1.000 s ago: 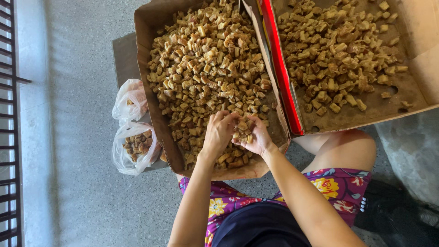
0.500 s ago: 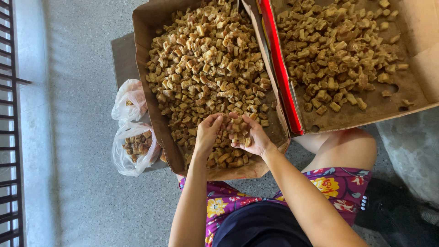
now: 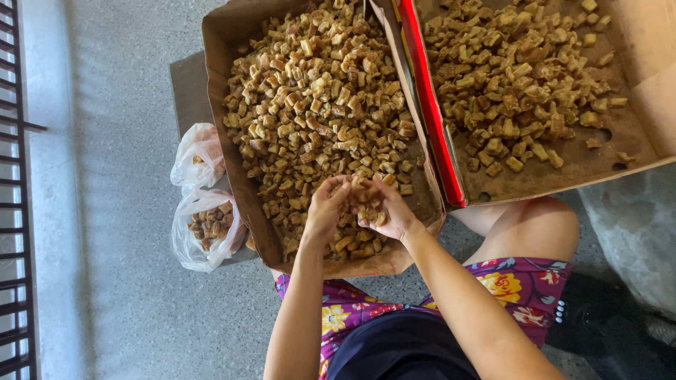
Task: The person sits on the floor and sorts small, brown, cubed food items from a large cardboard box into a smaller box. They use both hands to scoop and transfer the items, occasionally picking up individual pieces to inspect them before placing them into the smaller container.
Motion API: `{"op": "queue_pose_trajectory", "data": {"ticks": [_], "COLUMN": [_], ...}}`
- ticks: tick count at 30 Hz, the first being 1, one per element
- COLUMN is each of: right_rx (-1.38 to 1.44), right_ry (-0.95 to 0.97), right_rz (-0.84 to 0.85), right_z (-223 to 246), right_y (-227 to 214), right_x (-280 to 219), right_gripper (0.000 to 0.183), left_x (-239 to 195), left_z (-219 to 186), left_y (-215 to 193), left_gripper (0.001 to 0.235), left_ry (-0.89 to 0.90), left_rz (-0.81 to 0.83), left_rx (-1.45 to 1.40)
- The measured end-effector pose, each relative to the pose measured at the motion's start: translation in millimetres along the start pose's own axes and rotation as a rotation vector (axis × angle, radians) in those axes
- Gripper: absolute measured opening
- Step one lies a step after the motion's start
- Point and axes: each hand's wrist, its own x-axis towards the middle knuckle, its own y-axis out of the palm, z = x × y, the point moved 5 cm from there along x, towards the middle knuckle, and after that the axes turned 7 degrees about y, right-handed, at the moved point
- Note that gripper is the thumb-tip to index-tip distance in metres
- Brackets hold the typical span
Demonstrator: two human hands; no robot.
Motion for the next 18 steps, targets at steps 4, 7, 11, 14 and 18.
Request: {"op": "queue_pose_trajectory", "data": {"ticks": [4, 7, 11, 14, 18], "right_rx": [0.081, 0.101, 0.129, 0.180, 0.202], "right_ry": [-0.019, -0.038, -0.054, -0.084, -0.088], "right_rz": [0.028, 0.072, 0.013, 0.037, 0.055], "right_z": [5.9, 9.0, 12.6, 12.7, 12.2], "right_y": [8.3, 13.6, 16.0, 17.4, 13.2], "right_x": [-3.2, -5.2, -5.4, -5.2, -2.1], "right_gripper": [0.059, 0.061, 0.061, 0.059, 0.057], "left_x": [8.7, 13.5, 19.8, 17.4, -6.4], "left_z": [24.3, 43.8, 63.6, 67.6, 48.8], "left_y": [-20.2, -32.6, -40.1, -43.9, -60.2], "left_gripper": [0.028, 0.020, 0.021, 0.023, 0.022], "left_ry": [-0.045, -0.144, -0.186, -0.193, -0.083], "left_rz": [0.060, 0.052, 0.106, 0.099, -0.050], "left_rx": [-0.460, -0.665, -0.804, -0.842, -0.696]}}
